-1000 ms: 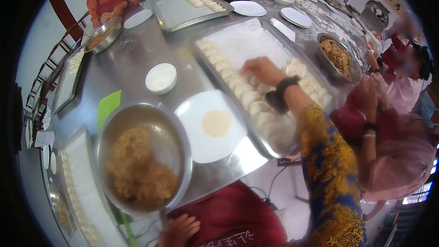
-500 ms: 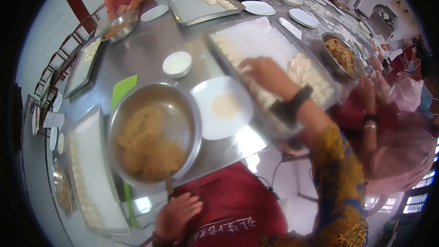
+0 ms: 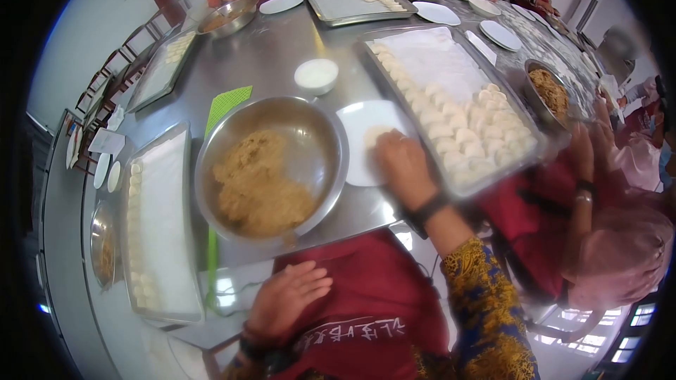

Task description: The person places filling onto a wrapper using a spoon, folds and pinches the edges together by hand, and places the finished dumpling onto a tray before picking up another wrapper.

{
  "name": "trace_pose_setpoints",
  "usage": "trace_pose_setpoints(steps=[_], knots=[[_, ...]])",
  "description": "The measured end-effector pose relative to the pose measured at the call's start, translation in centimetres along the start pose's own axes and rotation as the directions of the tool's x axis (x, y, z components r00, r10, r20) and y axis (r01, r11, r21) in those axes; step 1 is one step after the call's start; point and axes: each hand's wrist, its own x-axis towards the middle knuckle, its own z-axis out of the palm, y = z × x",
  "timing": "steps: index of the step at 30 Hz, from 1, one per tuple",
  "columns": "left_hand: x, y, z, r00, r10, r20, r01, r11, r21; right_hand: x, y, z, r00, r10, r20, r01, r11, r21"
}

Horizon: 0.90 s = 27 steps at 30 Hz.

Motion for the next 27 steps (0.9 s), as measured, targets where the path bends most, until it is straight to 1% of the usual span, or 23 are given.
trace_pose_setpoints(steps=[2,4,5,7,8,9,10,11,12,13,14,15,16,17,19,20,21,22,23,24,25,26,27], knots=[[0.1,0.0,0.4,1.0,0.004,0.011,-0.004,1.0,0.004,-0.2,0.2,0.3,1.0,-0.019,-0.011,0.019,0.999,-0.031],[0.1,0.0,0.7,0.999,0.018,0.037,-0.019,0.999,0.034,-0.1,0.4,0.6,0.999,0.015,-0.035,-0.017,0.996,-0.083],[0.1,0.0,0.6,0.999,0.02,0.034,-0.021,0.999,0.033,-0.1,0.4,0.4,0.999,0.012,-0.034,-0.015,0.997,-0.081],[0.3,-0.1,0.4,0.998,-0.006,0.069,0.0,0.997,0.081,-0.1,0.8,-0.2,0.993,0.071,-0.093,-0.054,0.982,0.181],[0.2,-0.1,0.5,0.998,-0.003,0.066,-0.002,0.997,0.076,-0.2,0.7,-0.4,0.968,0.249,-0.021,-0.224,0.903,0.365],[0.3,-0.1,0.5,0.998,0.001,0.064,-0.006,0.997,0.078,-0.2,0.9,-0.7,0.969,0.246,-0.017,-0.222,0.903,0.367],[0.3,-0.1,0.5,0.998,0.005,0.062,-0.01,0.997,0.08,-0.1,1.1,-1.2,0.91,0.402,0.1,-0.38,0.715,0.587],[0.3,-0.2,0.5,0.998,0.005,0.058,-0.009,0.997,0.077,-0.2,1.3,-1.6,0.823,0.508,0.254,-0.505,0.449,0.737],[0.5,-0.3,0.3,0.998,0.004,0.058,-0.008,0.998,0.068,-0.6,1.5,-2.0,0.806,0.498,0.319,-0.501,0.287,0.816],[0.6,-0.3,0.3,0.998,0.004,0.06,-0.007,0.998,0.061,-1.1,1.2,-2.2,0.805,0.498,0.324,-0.505,0.286,0.815],[0.7,-0.3,0.4,0.998,0.002,0.056,-0.005,0.998,0.058,-1.7,0.4,-2.7,0.782,0.481,0.397,-0.477,0.051,0.877],[0.8,-0.2,0.7,0.998,-0.003,0.057,-0.001,0.998,0.062,-2.1,-0.6,-3.4,0.763,0.446,0.467,-0.43,-0.19,0.883],[0.9,-0.3,0.8,0.998,-0.007,0.056,0.004,0.998,0.064,-2.5,-1.9,-4.3,0.789,0.382,0.482,-0.408,-0.26,0.875],[0.9,-0.4,0.8,0.999,-0.011,0.046,0.008,0.998,0.059,-3.3,-2.8,-4.5,0.783,0.38,0.492,-0.417,-0.265,0.869],[1.1,-0.6,0.9,0.995,-0.016,0.097,0.01,0.998,0.069,-4.9,-4.4,-4.8,0.775,0.303,0.554,-0.41,-0.427,0.806],[1.3,-0.8,0.8,0.996,-0.019,0.084,0.014,0.998,0.064,-5.6,-5.5,-5.2,0.763,0.306,0.57,-0.418,-0.44,0.795],[1.5,-1.0,0.5,0.993,-0.023,0.12,0.019,0.999,0.039,-6.7,-5.8,-4.9,0.757,0.299,0.581,-0.427,-0.448,0.786],[1.7,-1.2,0.3,0.988,-0.023,0.154,0.022,1.0,0.014,-8.0,-6.1,-4.3,0.731,0.301,0.612,-0.445,-0.469,0.763],[1.6,-1.2,0.7,0.99,-0.02,0.136,0.02,1.0,0.005,-9.1,-6.6,-4.0,0.704,0.298,0.644,-0.466,-0.49,0.736],[1.4,-1.0,1.3,0.987,-0.047,0.154,0.048,0.999,-0.007,-10.0,-7.8,-4.0,0.724,0.328,0.607,-0.479,-0.395,0.784],[1.3,-0.8,1.7,0.982,-0.071,0.173,0.075,0.997,-0.017,-10.4,-8.9,-4.4,0.72,0.314,0.619,-0.49,-0.402,0.773],[1.3,-0.8,1.9,0.979,-0.085,0.184,0.099,0.993,-0.066,-10.6,-9.9,-5.1,0.751,0.275,0.601,-0.59,-0.129,0.797],[1.2,-0.9,1.9,0.983,-0.078,0.168,0.092,0.993,-0.078,-10.6,-11.0,-5.9,0.777,0.222,0.59,-0.625,0.159,0.764]])
